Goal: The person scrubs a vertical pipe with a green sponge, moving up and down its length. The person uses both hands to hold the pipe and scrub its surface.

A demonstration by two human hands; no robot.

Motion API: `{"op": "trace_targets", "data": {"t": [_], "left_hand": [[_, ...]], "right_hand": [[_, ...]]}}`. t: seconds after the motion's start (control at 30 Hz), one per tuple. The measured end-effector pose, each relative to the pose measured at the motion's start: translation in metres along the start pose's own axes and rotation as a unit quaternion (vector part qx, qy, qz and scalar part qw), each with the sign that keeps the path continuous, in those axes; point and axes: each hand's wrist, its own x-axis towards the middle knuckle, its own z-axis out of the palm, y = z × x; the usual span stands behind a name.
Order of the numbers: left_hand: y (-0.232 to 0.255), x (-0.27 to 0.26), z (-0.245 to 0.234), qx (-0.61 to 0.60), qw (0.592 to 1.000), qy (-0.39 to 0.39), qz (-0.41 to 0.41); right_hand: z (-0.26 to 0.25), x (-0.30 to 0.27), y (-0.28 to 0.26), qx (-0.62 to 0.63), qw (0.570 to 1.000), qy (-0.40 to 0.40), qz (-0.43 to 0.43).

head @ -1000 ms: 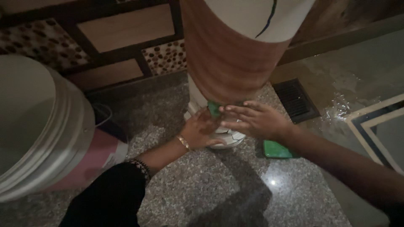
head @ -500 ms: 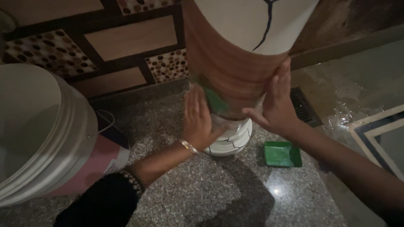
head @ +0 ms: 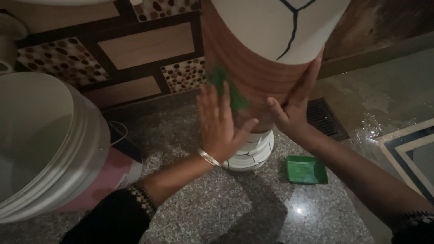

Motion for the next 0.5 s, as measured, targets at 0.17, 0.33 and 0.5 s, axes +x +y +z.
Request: {"op": "trace_targets", "data": {"t": [0.17, 0.33, 0.5], "left_hand": [[-0.009, 0.015, -0.012, 0.048, 0.996, -0.015, -0.073], [0.006, 0.007, -0.003, 0.012, 0.993, -0.053, 0.102], [0.023, 0.028, -0.004, -0.107, 0.989, 0.068, 0.077]], "right_hand": [[0.002, -0.002, -0.002, 0.006, 1.000, 0.013, 0.000], [0.008, -0.003, -0.001, -0.016, 0.999, 0.033, 0.005], [0.009, -0.008, -0.003, 0.007, 0.999, 0.037, 0.025]]}}
